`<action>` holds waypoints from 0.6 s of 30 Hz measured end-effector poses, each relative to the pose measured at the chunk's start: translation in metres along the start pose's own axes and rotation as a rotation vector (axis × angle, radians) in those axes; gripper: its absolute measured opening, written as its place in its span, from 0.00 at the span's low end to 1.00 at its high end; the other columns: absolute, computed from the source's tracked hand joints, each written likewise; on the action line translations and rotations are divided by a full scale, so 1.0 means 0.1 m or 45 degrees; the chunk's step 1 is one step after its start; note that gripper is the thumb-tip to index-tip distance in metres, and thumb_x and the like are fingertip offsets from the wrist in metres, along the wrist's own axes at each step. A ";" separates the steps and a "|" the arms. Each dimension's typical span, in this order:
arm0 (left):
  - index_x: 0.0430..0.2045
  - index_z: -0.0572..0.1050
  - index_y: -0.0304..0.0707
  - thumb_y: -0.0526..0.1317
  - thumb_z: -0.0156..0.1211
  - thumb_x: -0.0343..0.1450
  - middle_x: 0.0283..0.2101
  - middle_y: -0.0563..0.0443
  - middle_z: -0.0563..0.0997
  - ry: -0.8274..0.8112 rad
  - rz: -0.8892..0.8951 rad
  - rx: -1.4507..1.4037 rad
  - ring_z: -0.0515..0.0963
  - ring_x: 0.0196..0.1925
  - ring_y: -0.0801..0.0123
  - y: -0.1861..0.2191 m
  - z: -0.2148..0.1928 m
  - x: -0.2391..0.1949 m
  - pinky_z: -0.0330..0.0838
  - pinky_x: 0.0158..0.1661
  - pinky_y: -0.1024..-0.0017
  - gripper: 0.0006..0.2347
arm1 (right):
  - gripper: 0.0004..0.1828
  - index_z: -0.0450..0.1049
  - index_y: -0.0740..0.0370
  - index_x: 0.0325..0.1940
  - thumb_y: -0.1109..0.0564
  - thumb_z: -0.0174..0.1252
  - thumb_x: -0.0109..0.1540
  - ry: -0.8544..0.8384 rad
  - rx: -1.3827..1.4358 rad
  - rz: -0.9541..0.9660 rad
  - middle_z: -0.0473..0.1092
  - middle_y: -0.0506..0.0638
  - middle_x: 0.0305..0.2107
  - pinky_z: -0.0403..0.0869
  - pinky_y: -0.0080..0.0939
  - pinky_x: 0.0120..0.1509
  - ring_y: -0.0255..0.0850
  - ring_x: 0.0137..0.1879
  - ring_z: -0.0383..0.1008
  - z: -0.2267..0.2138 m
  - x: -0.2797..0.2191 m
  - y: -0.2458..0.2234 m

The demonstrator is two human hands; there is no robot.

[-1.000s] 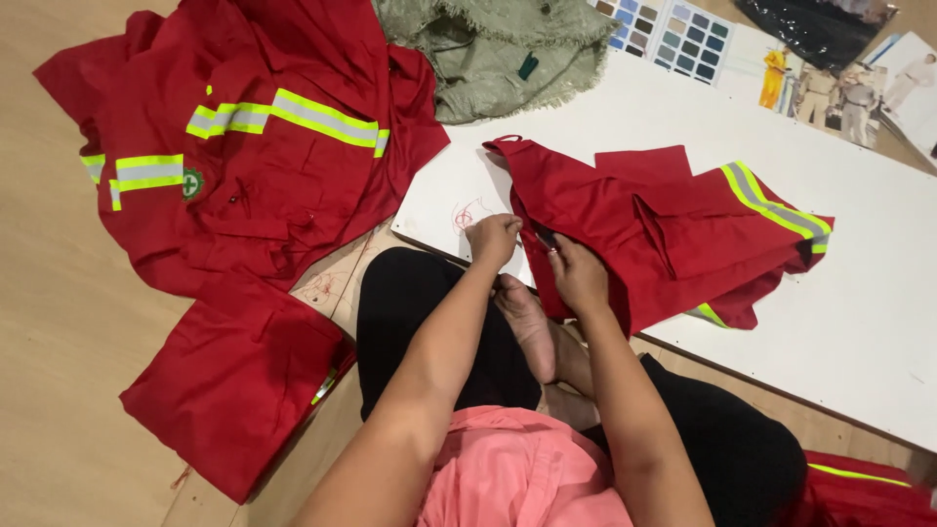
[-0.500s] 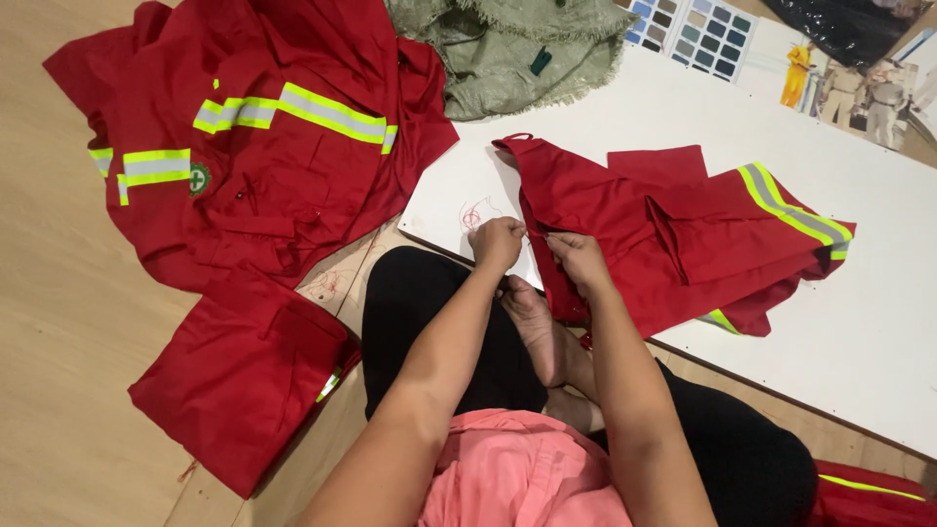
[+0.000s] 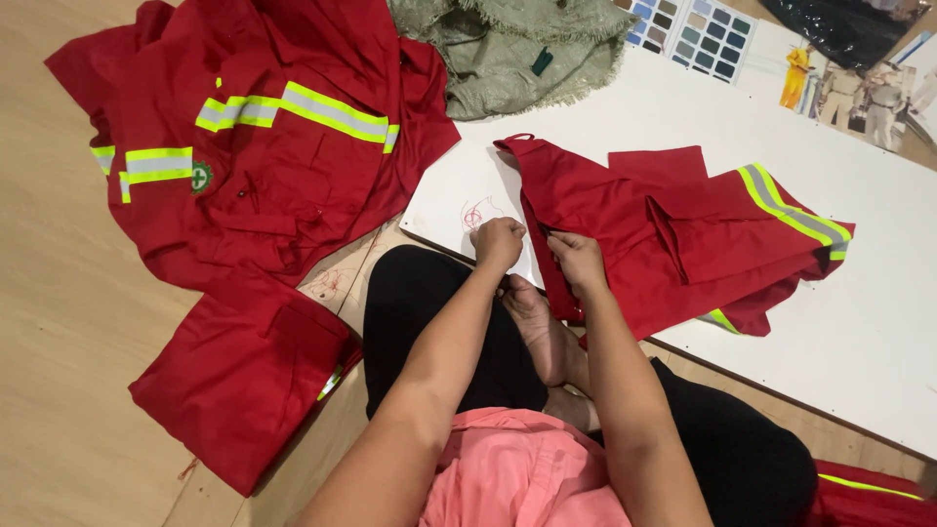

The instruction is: Trimming loose threads from red workwear garments using a small hand tool while sitting on the floor.

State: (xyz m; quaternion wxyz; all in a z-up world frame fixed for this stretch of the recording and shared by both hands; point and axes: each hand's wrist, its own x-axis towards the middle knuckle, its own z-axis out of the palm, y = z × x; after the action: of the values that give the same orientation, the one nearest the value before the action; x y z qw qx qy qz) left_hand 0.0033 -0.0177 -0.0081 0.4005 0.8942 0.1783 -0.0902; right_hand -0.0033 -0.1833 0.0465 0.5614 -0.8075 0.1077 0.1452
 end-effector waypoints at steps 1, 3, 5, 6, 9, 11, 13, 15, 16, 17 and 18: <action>0.34 0.85 0.54 0.43 0.61 0.72 0.35 0.54 0.87 0.025 -0.010 -0.021 0.84 0.49 0.53 -0.01 0.02 0.01 0.61 0.57 0.53 0.06 | 0.13 0.82 0.61 0.50 0.55 0.64 0.63 0.020 -0.002 -0.005 0.71 0.49 0.17 0.70 0.36 0.32 0.34 0.25 0.68 0.00 -0.01 0.00; 0.33 0.85 0.54 0.43 0.61 0.71 0.34 0.55 0.87 0.049 -0.023 -0.043 0.85 0.48 0.54 -0.06 0.05 0.06 0.62 0.56 0.55 0.05 | 0.13 0.82 0.61 0.50 0.56 0.63 0.63 0.038 -0.005 -0.010 0.71 0.50 0.16 0.70 0.36 0.32 0.34 0.25 0.68 -0.02 0.00 0.04; 0.35 0.85 0.55 0.42 0.56 0.74 0.36 0.52 0.87 0.185 -0.134 -0.079 0.84 0.50 0.51 -0.13 0.04 0.16 0.67 0.54 0.51 0.08 | 0.12 0.83 0.58 0.50 0.55 0.62 0.64 -0.031 0.012 0.016 0.71 0.49 0.16 0.62 0.32 0.21 0.31 0.18 0.60 -0.08 0.04 0.13; 0.35 0.85 0.55 0.42 0.56 0.74 0.36 0.52 0.87 0.186 -0.133 -0.079 0.84 0.50 0.51 -0.13 -0.14 0.18 0.67 0.54 0.51 0.08 | 0.12 0.83 0.58 0.50 0.55 0.62 0.64 -0.031 0.012 0.015 0.71 0.49 0.16 0.62 0.32 0.21 0.31 0.18 0.60 -0.10 -0.11 -0.01; 0.45 0.83 0.46 0.39 0.50 0.76 0.44 0.43 0.85 0.537 -0.337 -0.331 0.82 0.54 0.46 -0.16 -0.45 0.23 0.70 0.55 0.48 0.12 | 0.15 0.80 0.65 0.53 0.56 0.61 0.64 -0.253 0.268 0.082 0.69 0.52 0.16 0.57 0.28 0.16 0.28 0.13 0.57 -0.21 -0.51 -0.30; 0.35 0.84 0.52 0.44 0.51 0.74 0.38 0.50 0.85 0.506 -0.378 -0.228 0.83 0.50 0.49 -0.24 -0.43 0.29 0.74 0.51 0.48 0.11 | 0.15 0.77 0.66 0.55 0.59 0.56 0.66 -0.374 0.480 0.121 0.67 0.54 0.17 0.55 0.28 0.13 0.29 0.10 0.56 -0.29 -0.68 -0.38; 0.37 0.84 0.48 0.47 0.60 0.70 0.40 0.47 0.85 0.307 -0.304 -0.007 0.83 0.51 0.48 0.08 -0.57 0.00 0.73 0.52 0.48 0.10 | 0.16 0.76 0.65 0.56 0.59 0.54 0.66 -0.372 0.571 0.080 0.67 0.54 0.20 0.57 0.27 0.14 0.29 0.11 0.57 -0.45 -0.75 -0.32; 0.39 0.83 0.43 0.50 0.70 0.66 0.43 0.44 0.85 0.107 -0.226 0.212 0.83 0.52 0.47 0.34 -0.70 -0.22 0.72 0.52 0.49 0.14 | 0.16 0.75 0.64 0.57 0.58 0.53 0.67 -0.368 0.664 0.040 0.67 0.54 0.22 0.59 0.27 0.15 0.30 0.12 0.58 -0.57 -0.72 -0.15; 0.41 0.83 0.40 0.49 0.73 0.63 0.44 0.41 0.84 0.085 -0.167 0.265 0.82 0.53 0.45 0.43 -0.77 -0.30 0.70 0.54 0.50 0.18 | 0.15 0.75 0.62 0.59 0.59 0.55 0.68 -0.209 0.569 -0.041 0.68 0.52 0.22 0.60 0.24 0.18 0.28 0.15 0.60 -0.61 -0.66 -0.02; 0.43 0.82 0.36 0.48 0.77 0.61 0.46 0.39 0.83 0.061 -0.107 0.319 0.81 0.55 0.43 0.54 -0.84 -0.37 0.67 0.57 0.50 0.21 | 0.15 0.75 0.59 0.60 0.59 0.56 0.68 -0.046 0.474 -0.120 0.69 0.50 0.22 0.61 0.22 0.21 0.26 0.18 0.62 -0.66 -0.60 0.11; 0.43 0.82 0.36 0.48 0.77 0.61 0.46 0.39 0.83 0.061 -0.107 0.318 0.81 0.55 0.43 0.43 -0.77 -0.28 0.67 0.57 0.50 0.21 | 0.15 0.75 0.59 0.60 0.59 0.56 0.68 -0.046 0.473 -0.120 0.69 0.50 0.22 0.61 0.22 0.21 0.26 0.18 0.62 -0.70 -0.61 0.25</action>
State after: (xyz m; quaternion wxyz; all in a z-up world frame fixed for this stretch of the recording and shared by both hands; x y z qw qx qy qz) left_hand -0.0042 0.0061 0.0808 0.2775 0.9309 0.2123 -0.1070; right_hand -0.0609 -0.2570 0.0691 0.7090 -0.6913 0.0847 0.1107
